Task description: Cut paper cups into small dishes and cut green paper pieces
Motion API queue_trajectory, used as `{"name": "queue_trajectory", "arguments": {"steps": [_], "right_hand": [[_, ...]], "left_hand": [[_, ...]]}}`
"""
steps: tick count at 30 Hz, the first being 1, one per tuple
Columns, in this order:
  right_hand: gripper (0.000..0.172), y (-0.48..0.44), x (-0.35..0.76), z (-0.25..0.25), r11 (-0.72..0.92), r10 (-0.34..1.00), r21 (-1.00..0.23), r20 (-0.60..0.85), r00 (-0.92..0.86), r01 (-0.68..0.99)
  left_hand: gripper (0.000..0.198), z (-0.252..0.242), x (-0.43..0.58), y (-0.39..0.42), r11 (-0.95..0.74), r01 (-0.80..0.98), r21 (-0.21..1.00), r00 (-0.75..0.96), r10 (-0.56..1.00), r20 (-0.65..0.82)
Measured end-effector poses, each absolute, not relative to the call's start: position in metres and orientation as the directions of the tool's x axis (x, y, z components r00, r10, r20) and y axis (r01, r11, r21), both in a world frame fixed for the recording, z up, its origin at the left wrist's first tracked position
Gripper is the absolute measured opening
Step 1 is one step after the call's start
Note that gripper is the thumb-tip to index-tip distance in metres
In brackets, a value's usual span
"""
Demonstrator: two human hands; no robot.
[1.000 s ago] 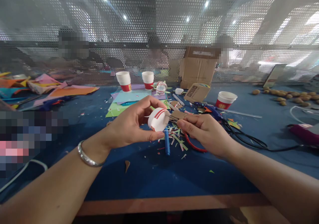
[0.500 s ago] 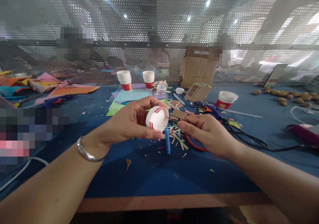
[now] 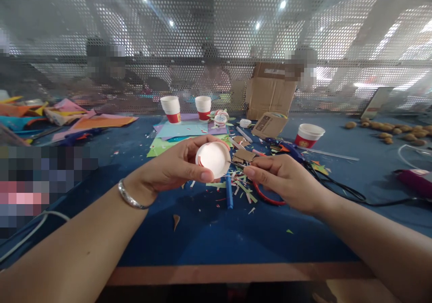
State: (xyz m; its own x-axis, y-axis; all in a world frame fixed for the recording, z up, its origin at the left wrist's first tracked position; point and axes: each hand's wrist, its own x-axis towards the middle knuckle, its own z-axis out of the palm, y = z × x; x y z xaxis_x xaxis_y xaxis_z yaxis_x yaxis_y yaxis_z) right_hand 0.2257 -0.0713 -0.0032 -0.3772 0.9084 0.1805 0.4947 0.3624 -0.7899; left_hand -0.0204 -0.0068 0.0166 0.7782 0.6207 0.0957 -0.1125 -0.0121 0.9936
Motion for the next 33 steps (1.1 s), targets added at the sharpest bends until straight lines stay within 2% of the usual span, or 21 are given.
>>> {"name": "queue_trajectory", "arguments": {"steps": [6, 13, 16, 19, 21, 27, 33], "right_hand": [[0.052, -0.074, 0.227, 0.001, 0.362, 0.897, -0.838, 0.195, -0.396, 0.408], [0.050, -0.074, 0.231, 0.001, 0.345, 0.893, -0.880, 0.199, -0.404, 0.326], [0.047, -0.070, 0.231, -0.003, 0.284, 0.919, -0.920, 0.181, -0.352, 0.269], [0.044, -0.066, 0.229, -0.005, 0.243, 0.943, -0.951, 0.187, -0.275, 0.188], [0.042, -0.065, 0.225, -0.006, 0.251, 0.950, -0.955, 0.211, -0.231, 0.161], [0.033, -0.064, 0.217, -0.014, 0.234, 0.960, -0.956, 0.199, -0.197, 0.178], [0.028, -0.061, 0.219, -0.018, 0.242, 0.960, -0.923, 0.182, -0.214, 0.298]], "left_hand": [[0.047, 0.012, -0.019, -0.008, 0.040, -0.204, 0.978, 0.806, 0.575, 0.145], [0.056, 0.010, -0.021, -0.013, 0.179, -0.226, 0.958, 0.815, 0.573, 0.086], [0.051, 0.011, -0.017, -0.015, 0.077, -0.192, 0.978, 0.746, 0.660, 0.095], [0.054, 0.006, -0.010, -0.013, -0.101, -0.156, 0.983, 0.632, 0.754, 0.178], [0.056, 0.002, -0.005, -0.013, -0.176, -0.118, 0.977, 0.608, 0.765, 0.211], [0.056, -0.005, 0.006, -0.026, -0.105, -0.083, 0.991, 0.721, 0.680, 0.133], [0.036, -0.008, 0.018, -0.039, -0.012, -0.100, 0.995, 0.575, 0.816, 0.067]]}}
